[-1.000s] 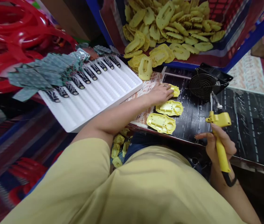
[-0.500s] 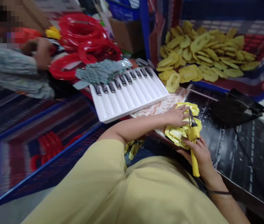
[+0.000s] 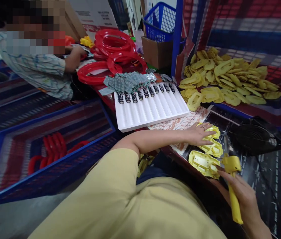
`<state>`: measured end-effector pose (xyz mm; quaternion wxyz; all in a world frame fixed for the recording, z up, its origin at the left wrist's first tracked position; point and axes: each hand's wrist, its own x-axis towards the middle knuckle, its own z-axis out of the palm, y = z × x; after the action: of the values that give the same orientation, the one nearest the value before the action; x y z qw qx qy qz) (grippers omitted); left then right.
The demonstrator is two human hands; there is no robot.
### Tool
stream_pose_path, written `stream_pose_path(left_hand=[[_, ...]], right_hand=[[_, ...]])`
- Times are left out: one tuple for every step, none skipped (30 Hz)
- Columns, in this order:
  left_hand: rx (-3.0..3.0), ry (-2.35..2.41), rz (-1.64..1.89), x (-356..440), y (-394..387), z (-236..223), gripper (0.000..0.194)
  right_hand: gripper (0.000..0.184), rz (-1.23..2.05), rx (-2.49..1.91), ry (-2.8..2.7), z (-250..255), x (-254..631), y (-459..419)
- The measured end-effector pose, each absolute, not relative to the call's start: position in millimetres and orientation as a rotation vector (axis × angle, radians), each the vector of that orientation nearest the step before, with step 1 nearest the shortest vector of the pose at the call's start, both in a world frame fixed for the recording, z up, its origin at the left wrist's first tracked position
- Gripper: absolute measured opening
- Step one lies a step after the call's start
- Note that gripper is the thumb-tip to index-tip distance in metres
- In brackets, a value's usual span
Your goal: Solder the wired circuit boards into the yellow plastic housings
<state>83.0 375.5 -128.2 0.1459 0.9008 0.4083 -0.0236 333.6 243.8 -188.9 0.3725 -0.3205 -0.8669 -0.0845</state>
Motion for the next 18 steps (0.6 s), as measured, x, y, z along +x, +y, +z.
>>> stream_pose_path(left_hand=[[2.611, 1.174, -0.023, 75.6, 381.4, -123.2, 0.069], [2.617, 1.195, 0.002, 66.4, 389.1, -116.0, 0.067], [2.609, 1.250, 0.008, 55.6, 398.9, -106.8, 0.062], [2.591, 1.342, -0.007, 43.4, 410.5, -96.0, 0.056], [2.571, 1.470, -0.034, 30.3, 423.9, -84.2, 0.050], [2.551, 1.630, -0.057, 16.6, 438.7, -72.2, 0.047], [2.528, 1.805, -0.085, 2.9, 454.4, -60.7, 0.047], [2.503, 1.975, -0.105, -10.5, 470.6, -50.6, 0.047], [2.465, 2.121, -0.112, -23.1, 486.8, -42.5, 0.047], [2.422, 2.232, -0.114, -34.5, 502.5, -37.0, 0.048], [2.366, 2.324, -0.110, -44.4, 517.3, -34.1, 0.050], [2.300, 2.394, -0.108, -52.7, 531.1, -33.9, 0.052], [2.233, 2.448, -0.108, -59.1, 543.6, -36.0, 0.054], [2.171, 2.491, -0.110, -64.0, 554.5, -40.0, 0.056], [2.117, 2.521, -0.113, -67.4, 563.7, -45.4, 0.057], [2.085, 2.540, -0.111, -69.7, 571.1, -51.5, 0.059], [2.078, 2.549, -0.103, -71.2, 576.8, -57.7, 0.061], [2.085, 2.552, -0.093, -72.1, 581.0, -63.7, 0.064]], right_hand=[[0.021, -0.221, -0.826, -2.193, -182.3, 332.3, 243.2], [0.020, -0.243, -0.836, -2.162, -176.8, 331.5, 243.7], [0.019, -0.276, -0.853, -2.134, -172.9, 331.2, 245.1], [0.018, -0.312, -0.874, -2.111, -170.7, 331.2, 247.5], [0.017, -0.337, -0.894, -2.094, -170.3, 331.3, 250.4], [0.017, -0.354, -0.908, -2.078, -171.4, 331.2, 253.7], [0.016, -0.374, -0.916, -2.064, -173.6, 330.8, 256.8], [0.015, -0.395, -0.909, -2.049, -176.5, 330.0, 259.7], [0.014, -0.421, -0.895, -2.039, -179.7, 328.8, 262.0], [0.014, -0.437, -0.882, -2.033, -182.8, 327.4, 263.6], [0.014, -0.443, -0.870, -2.036, -185.5, 326.0, 264.5], [0.013, -0.440, -0.863, -2.050, -187.7, 324.7, 264.7], [0.011, -0.427, -0.867, -2.063, -189.4, 323.6, 264.4], [0.010, -0.411, -0.879, -2.072, -190.6, 322.9, 263.9], [0.009, -0.394, -0.898, -2.078, -191.5, 322.5, 263.2], [0.010, -0.381, -0.912, -2.078, -192.3, 322.6, 262.7], [0.012, -0.375, -0.929, -2.073, -193.1, 323.0, 262.2], [0.015, -0.367, -0.947, -2.064, -194.1, 323.7, 261.7]])
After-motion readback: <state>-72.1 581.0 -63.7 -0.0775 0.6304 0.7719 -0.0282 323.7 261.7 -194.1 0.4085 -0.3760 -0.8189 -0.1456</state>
